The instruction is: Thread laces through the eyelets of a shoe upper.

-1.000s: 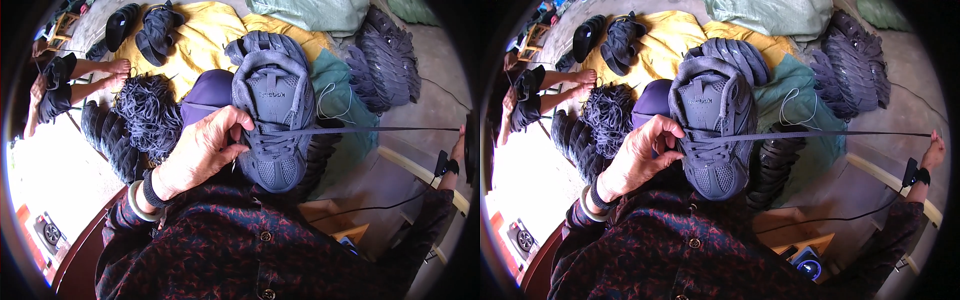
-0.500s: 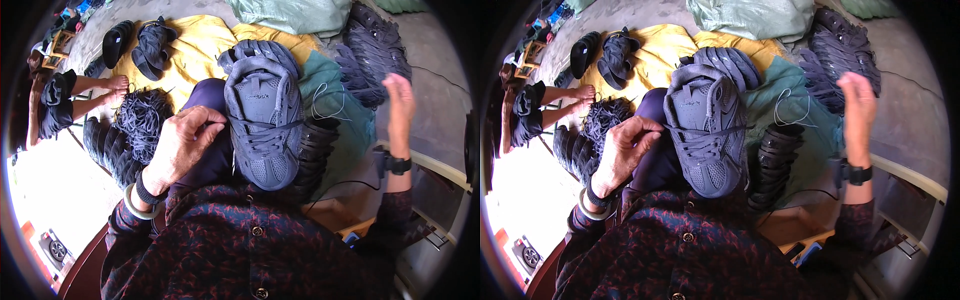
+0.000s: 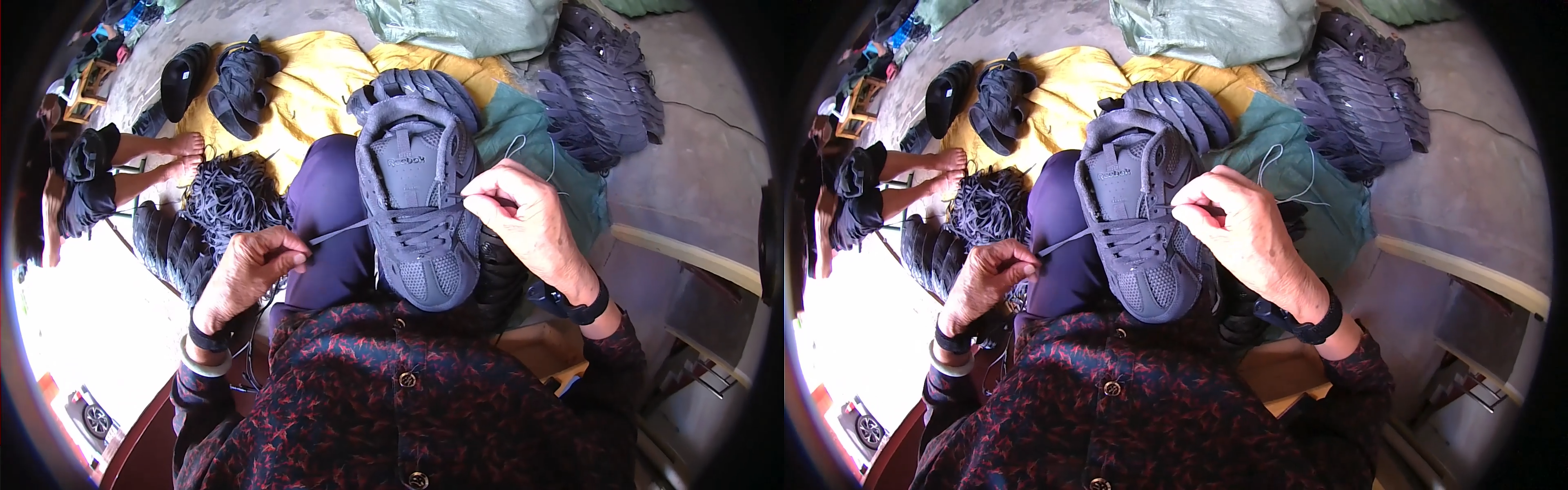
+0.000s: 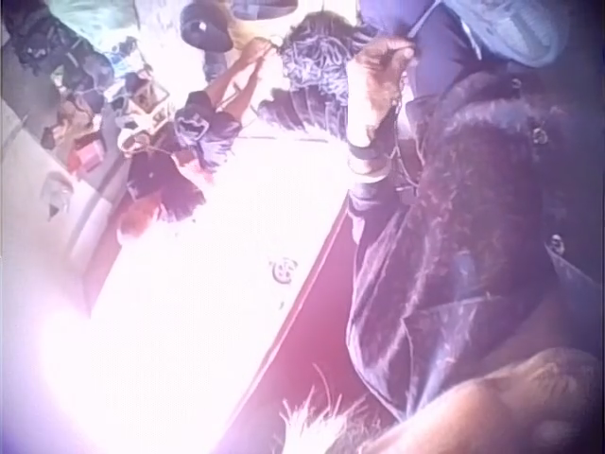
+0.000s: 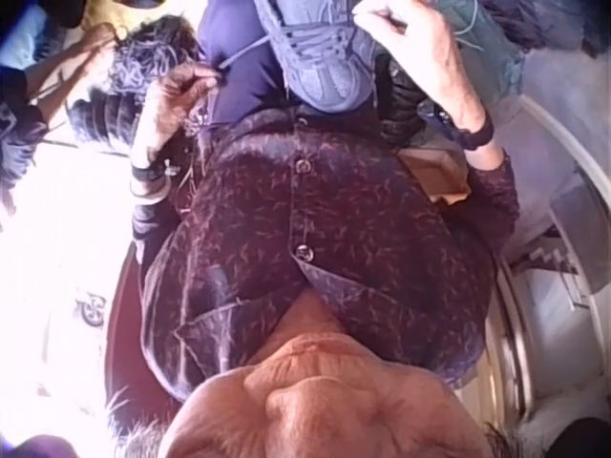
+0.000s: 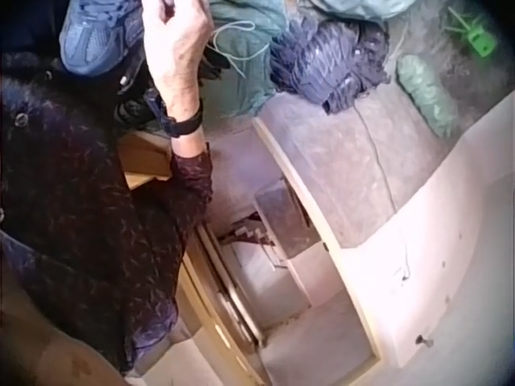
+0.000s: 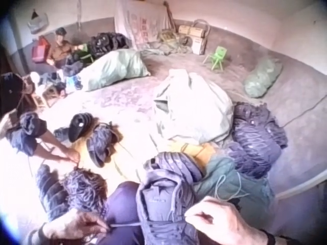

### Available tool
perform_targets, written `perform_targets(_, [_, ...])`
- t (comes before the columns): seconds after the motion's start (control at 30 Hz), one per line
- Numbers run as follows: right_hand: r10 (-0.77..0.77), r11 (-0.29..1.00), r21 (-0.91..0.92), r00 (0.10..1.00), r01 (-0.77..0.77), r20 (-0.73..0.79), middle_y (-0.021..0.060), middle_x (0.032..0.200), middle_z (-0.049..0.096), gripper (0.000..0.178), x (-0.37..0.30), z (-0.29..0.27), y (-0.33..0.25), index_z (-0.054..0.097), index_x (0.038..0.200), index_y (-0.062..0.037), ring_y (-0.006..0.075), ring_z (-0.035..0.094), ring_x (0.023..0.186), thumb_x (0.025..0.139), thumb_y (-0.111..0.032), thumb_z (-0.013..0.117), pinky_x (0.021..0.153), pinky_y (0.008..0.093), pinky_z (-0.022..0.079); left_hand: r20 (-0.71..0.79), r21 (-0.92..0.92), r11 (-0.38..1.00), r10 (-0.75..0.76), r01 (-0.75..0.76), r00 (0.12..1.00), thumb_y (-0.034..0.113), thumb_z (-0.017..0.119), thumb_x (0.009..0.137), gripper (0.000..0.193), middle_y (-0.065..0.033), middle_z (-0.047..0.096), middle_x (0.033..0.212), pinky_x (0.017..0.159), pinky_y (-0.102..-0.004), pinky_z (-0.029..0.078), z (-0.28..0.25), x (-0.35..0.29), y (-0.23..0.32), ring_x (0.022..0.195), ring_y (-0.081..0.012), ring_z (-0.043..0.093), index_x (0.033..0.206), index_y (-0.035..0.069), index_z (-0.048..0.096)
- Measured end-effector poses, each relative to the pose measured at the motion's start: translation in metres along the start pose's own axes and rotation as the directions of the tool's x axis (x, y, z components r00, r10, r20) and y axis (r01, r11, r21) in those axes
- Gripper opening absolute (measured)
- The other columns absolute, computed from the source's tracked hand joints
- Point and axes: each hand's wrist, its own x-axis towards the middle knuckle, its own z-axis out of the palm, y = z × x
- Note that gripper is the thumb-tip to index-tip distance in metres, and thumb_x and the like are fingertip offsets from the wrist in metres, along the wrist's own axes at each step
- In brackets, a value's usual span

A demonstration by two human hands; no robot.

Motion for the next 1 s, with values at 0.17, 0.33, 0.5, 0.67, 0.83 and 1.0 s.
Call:
perform_targets(0.17, [-0.021, 0.999, -0.035, 1.000, 0.021, 0.012, -0.0005, 0.088, 0.058, 0.006, 0.000, -0.001, 0.003, 0.068, 0.093, -0.0014, 0.0041, 0.056, 0.076, 0.089, 0.003, 0.072, 0.062, 0.0219, 0.047, 0.030, 0.053, 0.975, -0.216, 0.214, 0.976, 0.010, 0.072, 0.093, 0.010, -0.0006, 0.071, 0.086, 0.056, -0.0248, 0.044, -0.029, 0.005, 0.000, 0.062, -0.0075, 0.054, 0.096, 0.001, 0.072])
perform_targets(0.33, [-0.126, 0.987, -0.104, 0.992, 0.125, -0.003, 0.0073, 0.078, 0.057, 0.013, 0.004, 0.002, -0.003, 0.060, 0.085, -0.0037, 0.0240, 0.061, 0.069, 0.084, 0.000, 0.072, 0.065, 0.0363, 0.050, -0.181, 0.416, 0.905, 0.181, -0.091, 0.967, 0.008, 0.071, 0.093, 0.009, -0.0041, 0.068, 0.087, 0.061, -0.0256, 0.046, -0.031, 0.020, 0.007, 0.067, -0.0092, 0.057, 0.097, 0.000, 0.071])
perform_targets(0.5, [-0.253, 0.915, -0.323, 0.968, 0.242, 0.011, 0.0077, 0.081, 0.055, 0.017, 0.004, 0.003, -0.008, 0.056, 0.083, -0.0051, 0.0268, 0.061, 0.069, 0.080, 0.002, 0.071, 0.060, 0.0383, 0.050, -0.155, 0.346, 0.860, 0.446, -0.375, 0.881, 0.001, 0.074, 0.088, 0.010, -0.0043, 0.068, 0.089, 0.077, -0.0293, 0.051, 0.012, 0.045, 0.068, 0.085, -0.0160, 0.064, 0.098, 0.003, 0.072])
perform_targets(0.67, [-0.253, 0.838, -0.494, 0.967, 0.232, 0.024, 0.0077, 0.080, 0.051, 0.019, 0.001, 0.010, -0.024, 0.054, 0.083, -0.0064, 0.0289, 0.060, 0.068, 0.078, 0.004, 0.069, 0.058, 0.0407, 0.049, 0.023, 0.479, 0.567, 0.755, -0.670, 0.655, 0.001, 0.078, 0.079, 0.019, -0.0049, 0.069, 0.092, 0.080, -0.0364, 0.051, 0.048, 0.082, 0.089, 0.087, -0.0258, 0.066, 0.096, 0.007, 0.074])
perform_targets(0.83, [-0.289, 0.830, -0.493, 0.957, 0.260, 0.018, 0.0091, 0.079, 0.053, 0.019, 0.003, 0.008, -0.024, 0.054, 0.083, -0.0059, 0.0311, 0.061, 0.068, 0.076, 0.003, 0.069, 0.059, 0.0409, 0.049, -0.001, 0.599, 0.512, 0.770, -0.616, 0.638, 0.005, 0.081, 0.074, 0.020, -0.0018, 0.065, 0.088, 0.078, -0.0364, 0.045, 0.063, 0.089, 0.097, 0.083, -0.0220, 0.061, 0.093, 0.012, 0.075])
perform_targets(1.0, [-0.214, 0.926, -0.320, 0.977, 0.200, -0.008, 0.0090, 0.076, 0.062, 0.014, 0.009, 0.001, -0.013, 0.058, 0.082, -0.0007, 0.0220, 0.063, 0.068, 0.078, 0.000, 0.071, 0.062, 0.0348, 0.049, -0.095, 0.518, 0.582, 0.767, -0.626, 0.635, 0.003, 0.081, 0.073, 0.019, -0.0014, 0.064, 0.087, 0.078, -0.0344, 0.041, 0.076, 0.094, 0.088, 0.081, -0.0207, 0.060, 0.089, 0.012, 0.076])
